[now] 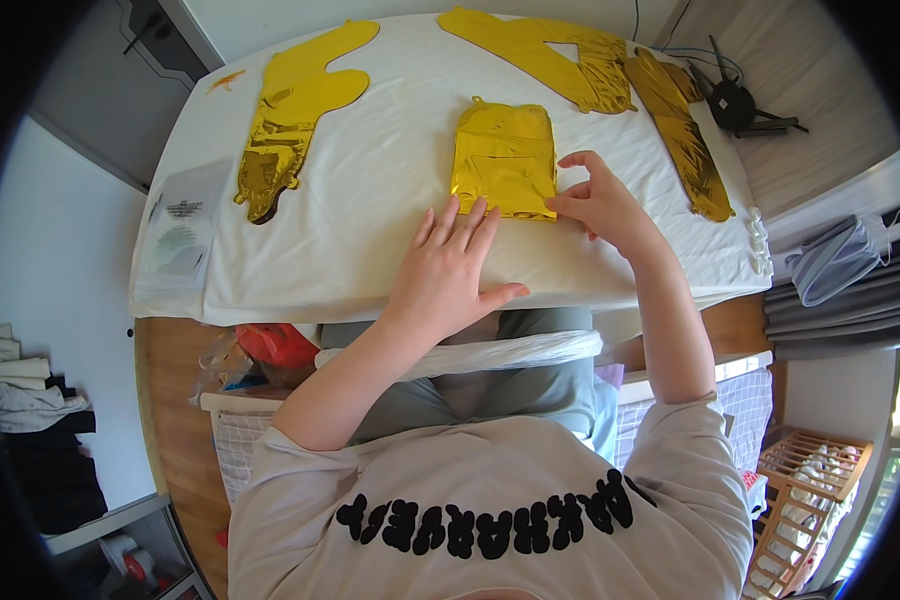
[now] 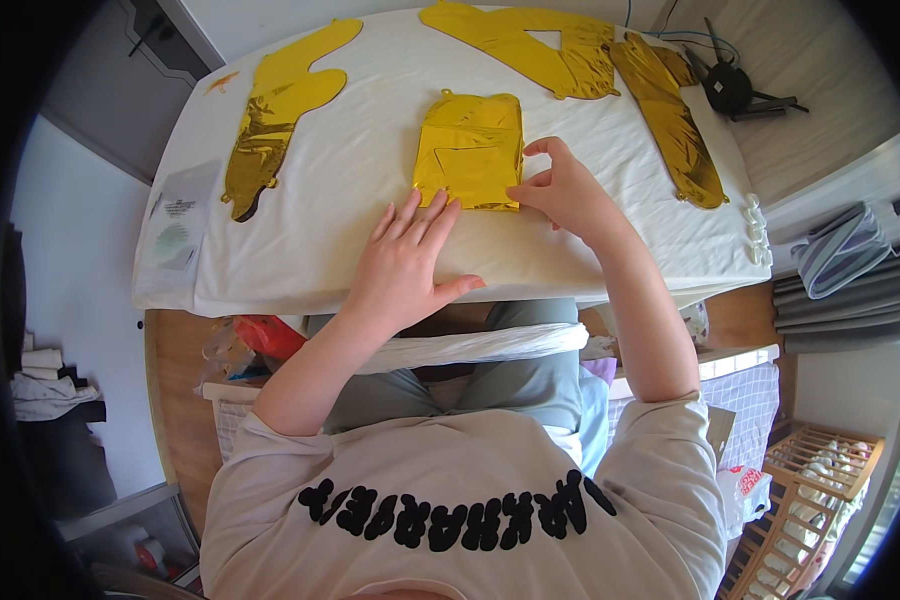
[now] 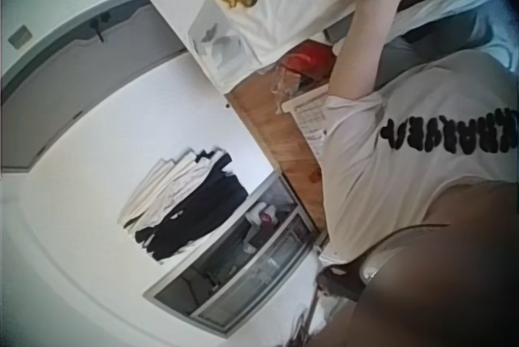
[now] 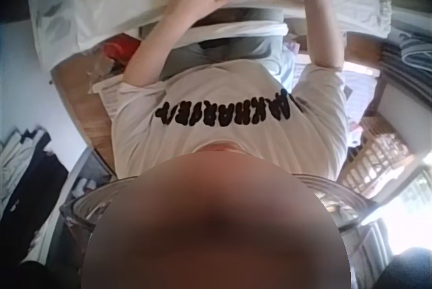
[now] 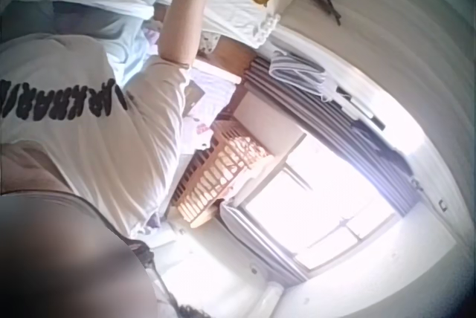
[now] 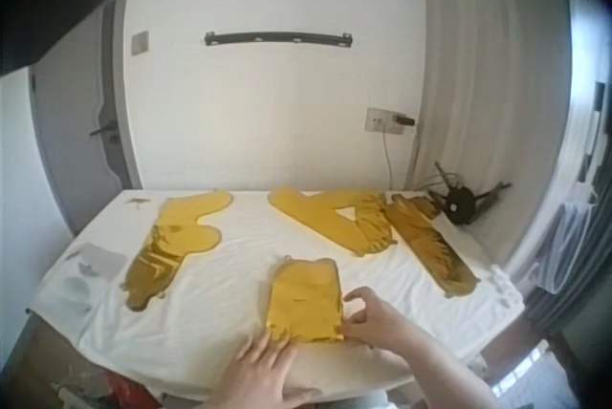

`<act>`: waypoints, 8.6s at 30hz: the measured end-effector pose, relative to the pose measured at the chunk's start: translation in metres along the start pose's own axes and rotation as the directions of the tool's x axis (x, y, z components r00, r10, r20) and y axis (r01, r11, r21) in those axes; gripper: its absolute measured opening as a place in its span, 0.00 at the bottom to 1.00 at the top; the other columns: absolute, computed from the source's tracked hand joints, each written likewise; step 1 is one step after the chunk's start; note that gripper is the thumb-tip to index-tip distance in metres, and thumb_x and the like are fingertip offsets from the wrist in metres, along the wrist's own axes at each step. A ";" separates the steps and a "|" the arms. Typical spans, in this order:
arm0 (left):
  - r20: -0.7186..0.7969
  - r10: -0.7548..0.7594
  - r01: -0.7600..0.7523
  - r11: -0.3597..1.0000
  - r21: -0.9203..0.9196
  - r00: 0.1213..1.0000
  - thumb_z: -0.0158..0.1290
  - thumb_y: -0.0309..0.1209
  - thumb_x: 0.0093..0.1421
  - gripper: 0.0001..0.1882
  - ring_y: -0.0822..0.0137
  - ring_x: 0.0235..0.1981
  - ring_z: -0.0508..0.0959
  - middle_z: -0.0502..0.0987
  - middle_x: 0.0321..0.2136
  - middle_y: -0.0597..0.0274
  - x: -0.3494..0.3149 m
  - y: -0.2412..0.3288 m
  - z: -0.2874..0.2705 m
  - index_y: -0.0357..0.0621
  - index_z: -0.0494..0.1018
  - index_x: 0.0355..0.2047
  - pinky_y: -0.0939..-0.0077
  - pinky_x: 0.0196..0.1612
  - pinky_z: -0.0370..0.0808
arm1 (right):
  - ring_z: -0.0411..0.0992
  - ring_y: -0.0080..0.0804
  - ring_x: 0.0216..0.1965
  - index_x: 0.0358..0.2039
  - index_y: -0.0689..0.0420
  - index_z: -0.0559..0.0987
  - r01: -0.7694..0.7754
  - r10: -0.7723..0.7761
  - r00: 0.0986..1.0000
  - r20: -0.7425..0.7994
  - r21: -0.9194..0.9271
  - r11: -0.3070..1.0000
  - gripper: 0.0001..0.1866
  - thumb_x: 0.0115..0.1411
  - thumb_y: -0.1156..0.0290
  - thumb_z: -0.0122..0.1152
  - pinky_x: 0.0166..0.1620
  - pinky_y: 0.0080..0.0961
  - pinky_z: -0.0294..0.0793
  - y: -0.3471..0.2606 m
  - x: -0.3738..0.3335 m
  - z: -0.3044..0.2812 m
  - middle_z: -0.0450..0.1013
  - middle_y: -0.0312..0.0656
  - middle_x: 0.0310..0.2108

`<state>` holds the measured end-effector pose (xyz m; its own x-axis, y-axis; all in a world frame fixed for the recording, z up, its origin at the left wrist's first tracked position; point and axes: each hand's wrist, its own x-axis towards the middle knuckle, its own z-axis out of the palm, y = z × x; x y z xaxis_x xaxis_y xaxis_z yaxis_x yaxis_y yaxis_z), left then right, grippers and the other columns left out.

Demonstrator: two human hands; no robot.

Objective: Folding a gold foil balloon into a neat rectangle.

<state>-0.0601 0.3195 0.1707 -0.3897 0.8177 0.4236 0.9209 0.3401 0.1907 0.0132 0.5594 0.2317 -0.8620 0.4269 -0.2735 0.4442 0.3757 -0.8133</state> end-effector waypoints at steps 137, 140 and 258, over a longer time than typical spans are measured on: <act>0.122 0.010 -0.015 0.999 0.040 0.993 0.62 0.67 0.52 0.53 0.48 0.69 0.67 0.71 0.65 0.49 0.003 0.000 -0.019 0.37 0.69 0.65 0.41 0.71 0.60 | 0.72 0.49 0.61 0.59 0.60 0.78 0.840 -0.772 0.537 0.341 -0.303 0.450 0.22 0.68 0.65 0.63 0.63 0.38 0.73 -0.003 0.103 0.033 0.72 0.47 0.64; 0.144 0.004 -0.012 0.998 0.056 0.990 0.61 0.67 0.53 0.50 0.49 0.67 0.69 0.73 0.63 0.49 0.015 0.006 -0.024 0.36 0.71 0.62 0.41 0.71 0.60 | 0.71 0.49 0.61 0.59 0.60 0.78 0.836 -0.769 0.543 0.339 -0.307 0.455 0.22 0.68 0.64 0.62 0.63 0.38 0.72 -0.001 0.103 0.033 0.72 0.48 0.64; 0.355 0.140 -0.160 0.987 0.026 0.924 0.48 0.83 0.49 0.63 0.54 0.78 0.49 0.53 0.77 0.60 0.114 -0.053 0.031 0.58 0.54 0.76 0.28 0.74 0.40 | 0.71 0.46 0.60 0.45 0.53 0.88 0.675 -0.709 0.688 0.154 -0.494 0.548 0.12 0.60 0.70 0.69 0.67 0.46 0.64 0.049 -0.008 -0.019 0.78 0.39 0.56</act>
<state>-0.1528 0.4093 0.1814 -0.2266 0.9685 0.1035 0.9714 0.2169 0.0970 0.0465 0.5897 0.2037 -0.9455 -0.0995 0.3099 -0.2182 0.9003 -0.3767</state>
